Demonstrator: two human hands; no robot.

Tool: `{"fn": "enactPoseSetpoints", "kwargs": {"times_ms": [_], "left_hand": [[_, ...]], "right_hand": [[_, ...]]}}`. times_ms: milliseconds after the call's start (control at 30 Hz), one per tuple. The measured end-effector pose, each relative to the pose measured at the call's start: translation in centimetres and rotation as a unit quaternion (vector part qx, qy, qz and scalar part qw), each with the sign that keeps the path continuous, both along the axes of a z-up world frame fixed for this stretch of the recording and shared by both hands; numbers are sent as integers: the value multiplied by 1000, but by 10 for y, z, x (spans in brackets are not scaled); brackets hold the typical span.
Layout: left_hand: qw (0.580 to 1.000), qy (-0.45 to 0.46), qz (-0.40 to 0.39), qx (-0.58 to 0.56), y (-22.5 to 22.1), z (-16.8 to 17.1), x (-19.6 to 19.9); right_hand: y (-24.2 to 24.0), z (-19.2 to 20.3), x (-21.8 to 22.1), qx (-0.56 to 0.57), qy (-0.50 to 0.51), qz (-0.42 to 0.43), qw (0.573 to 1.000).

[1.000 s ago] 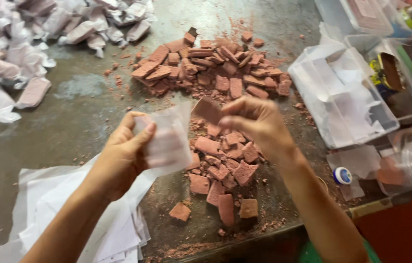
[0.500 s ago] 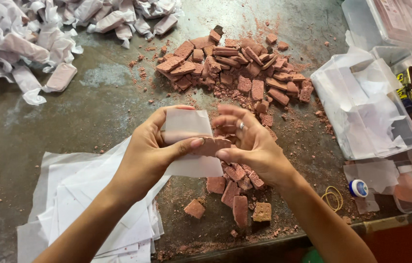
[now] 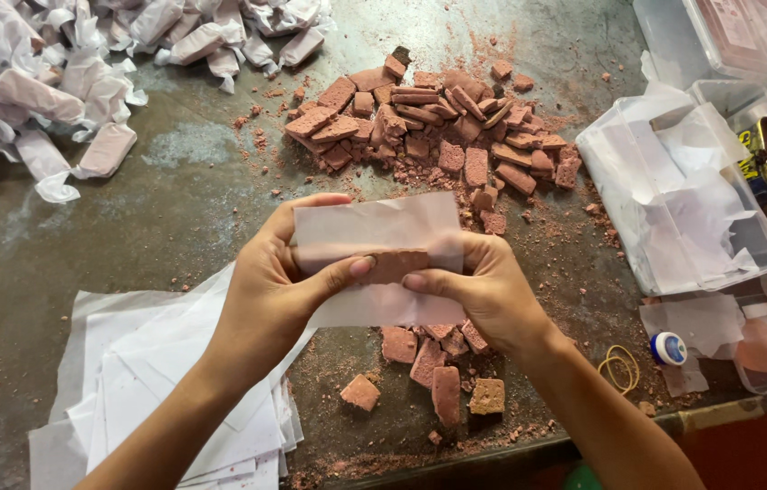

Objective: The person wraps rectangular pieces of red candy in white paper by hand on a metal table and moves them into a pile.

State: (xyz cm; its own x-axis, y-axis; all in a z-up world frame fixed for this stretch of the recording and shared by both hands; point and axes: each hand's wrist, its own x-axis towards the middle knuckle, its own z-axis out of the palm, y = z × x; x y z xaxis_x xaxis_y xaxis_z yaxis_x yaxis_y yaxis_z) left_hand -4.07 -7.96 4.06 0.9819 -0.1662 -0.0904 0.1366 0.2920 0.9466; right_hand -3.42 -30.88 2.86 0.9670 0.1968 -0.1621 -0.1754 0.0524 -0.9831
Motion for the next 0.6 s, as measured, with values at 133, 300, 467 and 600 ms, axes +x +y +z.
{"fn": "enactPoseSetpoints", "kwargs": {"times_ms": [133, 300, 467, 600], "left_hand": [[999, -11, -24, 32, -1, 4, -1], [996, -50, -2, 75, 0, 11, -5], [990, -101, -17, 95, 0, 7, -7], [957, -204, 9, 208, 5, 25, -17]], "right_hand": [[-3, -4, 3, 55, 2, 19, 998], [-4, -2, 2, -1, -38, 17, 999], [-5, -3, 2, -19, -31, 23, 999], [-9, 4, 5, 55, -80, 68, 993]]}}
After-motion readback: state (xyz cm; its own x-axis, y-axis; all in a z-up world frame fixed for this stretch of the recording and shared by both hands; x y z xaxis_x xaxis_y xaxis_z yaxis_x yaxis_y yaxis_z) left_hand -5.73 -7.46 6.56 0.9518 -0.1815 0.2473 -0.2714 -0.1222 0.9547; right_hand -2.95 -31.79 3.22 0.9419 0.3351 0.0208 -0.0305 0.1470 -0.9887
